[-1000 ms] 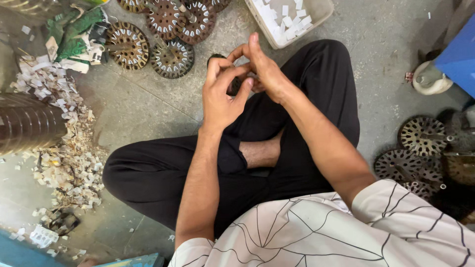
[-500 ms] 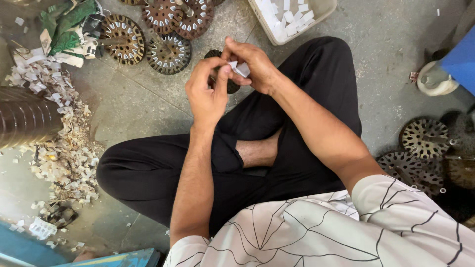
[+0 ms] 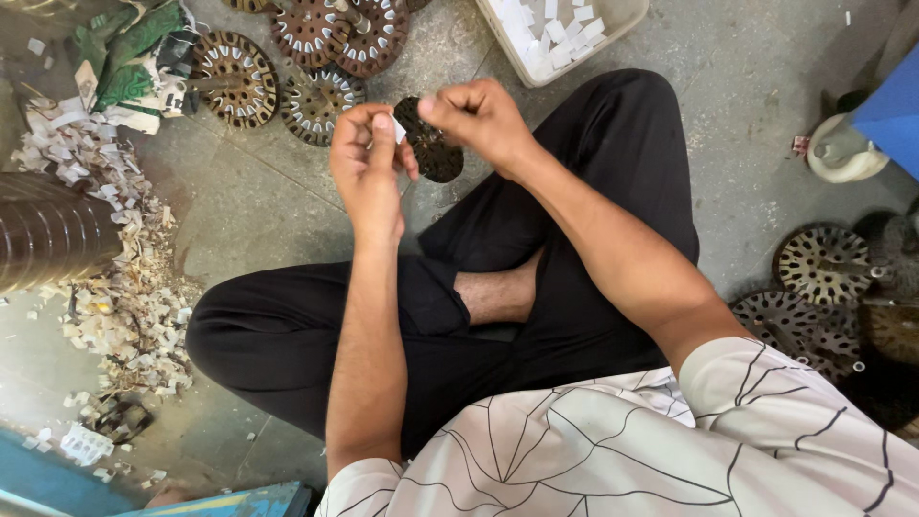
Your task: The person sits on the floor and inserts small white rectangular pieces into the slots of circular metal motor stators. They handle the stators one at a time, picking up pieces from a nearby container and placing them into the slots by hand.
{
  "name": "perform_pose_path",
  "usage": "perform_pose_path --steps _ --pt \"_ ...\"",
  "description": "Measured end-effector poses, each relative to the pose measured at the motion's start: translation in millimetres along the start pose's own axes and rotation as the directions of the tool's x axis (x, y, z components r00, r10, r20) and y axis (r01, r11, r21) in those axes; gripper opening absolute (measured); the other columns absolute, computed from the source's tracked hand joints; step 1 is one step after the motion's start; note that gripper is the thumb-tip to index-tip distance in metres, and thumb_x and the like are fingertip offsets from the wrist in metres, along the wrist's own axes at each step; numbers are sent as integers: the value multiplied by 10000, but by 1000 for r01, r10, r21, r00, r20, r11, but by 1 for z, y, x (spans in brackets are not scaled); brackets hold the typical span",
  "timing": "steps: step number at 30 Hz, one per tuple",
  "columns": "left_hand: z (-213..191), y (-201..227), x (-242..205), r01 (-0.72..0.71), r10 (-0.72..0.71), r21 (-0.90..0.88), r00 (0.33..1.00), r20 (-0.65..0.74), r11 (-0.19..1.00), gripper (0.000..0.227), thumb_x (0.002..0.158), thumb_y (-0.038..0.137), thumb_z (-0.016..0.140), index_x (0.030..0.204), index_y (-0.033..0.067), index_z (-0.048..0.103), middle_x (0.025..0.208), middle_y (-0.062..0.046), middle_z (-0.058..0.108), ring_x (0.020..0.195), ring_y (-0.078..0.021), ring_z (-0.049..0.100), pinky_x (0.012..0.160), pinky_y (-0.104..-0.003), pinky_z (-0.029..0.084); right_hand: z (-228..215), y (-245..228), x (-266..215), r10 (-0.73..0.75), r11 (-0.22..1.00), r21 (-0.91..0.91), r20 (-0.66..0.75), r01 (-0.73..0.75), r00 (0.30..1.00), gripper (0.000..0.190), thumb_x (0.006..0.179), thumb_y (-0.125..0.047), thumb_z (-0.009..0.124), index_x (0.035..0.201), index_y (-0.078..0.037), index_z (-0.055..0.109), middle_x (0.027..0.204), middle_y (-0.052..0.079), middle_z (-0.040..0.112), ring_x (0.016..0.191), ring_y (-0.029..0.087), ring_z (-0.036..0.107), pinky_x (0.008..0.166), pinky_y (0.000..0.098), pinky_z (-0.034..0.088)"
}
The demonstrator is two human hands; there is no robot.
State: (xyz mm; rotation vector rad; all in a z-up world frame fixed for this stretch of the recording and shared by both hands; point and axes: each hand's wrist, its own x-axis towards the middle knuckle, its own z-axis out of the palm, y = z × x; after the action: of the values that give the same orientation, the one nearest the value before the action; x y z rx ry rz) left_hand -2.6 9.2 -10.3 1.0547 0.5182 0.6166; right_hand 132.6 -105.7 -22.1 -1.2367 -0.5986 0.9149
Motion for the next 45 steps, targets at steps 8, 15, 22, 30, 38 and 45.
perform_pose_path --steps 8,15,22,30,38,45 --pt "-7 -4 2 153 -148 -64 986 80 986 119 1067 108 620 1123 4 616 886 -64 658 622 -106 559 519 -264 461 9 -29 -9 -400 714 -532 224 455 889 154 969 -55 780 1104 -90 715 600 -22 413 533 69 389 525 300 304" --pt "6 7 -6 -190 163 433 982 100 881 128 1045 12 621 1173 17 620 1014 -28 674 821 -77 658 674 -206 544 -1 -20 -4 -273 844 -466 54 266 960 107 1000 -47 760 1067 -58 676 640 -59 418 576 44 378 542 257 308" --pt "6 13 -9 -276 251 559 960 124 781 213 1011 -52 651 1206 -1 721 980 -7 600 771 -70 558 632 -206 442 -8 -8 0 -134 963 -207 185 172 974 175 979 -113 816 1082 -48 690 689 -99 413 636 20 360 592 233 308" --pt "0 -1 -2 -52 53 157 999 -3 986 151 1021 -40 623 1152 -3 688 913 -51 700 712 -88 642 621 -229 535 -1 -3 -2 -224 940 -232 125 249 966 177 959 -108 842 1092 -41 747 724 -87 423 657 30 380 592 229 315" --pt "9 15 -9 -315 304 644 944 132 698 114 981 28 724 1094 20 726 981 -68 705 795 -111 706 689 -247 570 -6 -14 0 -271 920 -257 124 295 954 95 1090 -111 694 1130 -34 655 818 9 710 780 52 677 707 211 503" --pt "12 23 -7 -300 290 605 950 117 737 64 1007 46 729 1066 22 724 977 -54 711 857 -123 722 714 -251 593 -7 -19 -3 -210 908 -335 158 252 965 89 1070 -104 679 1108 -29 649 848 26 761 799 44 706 681 205 504"
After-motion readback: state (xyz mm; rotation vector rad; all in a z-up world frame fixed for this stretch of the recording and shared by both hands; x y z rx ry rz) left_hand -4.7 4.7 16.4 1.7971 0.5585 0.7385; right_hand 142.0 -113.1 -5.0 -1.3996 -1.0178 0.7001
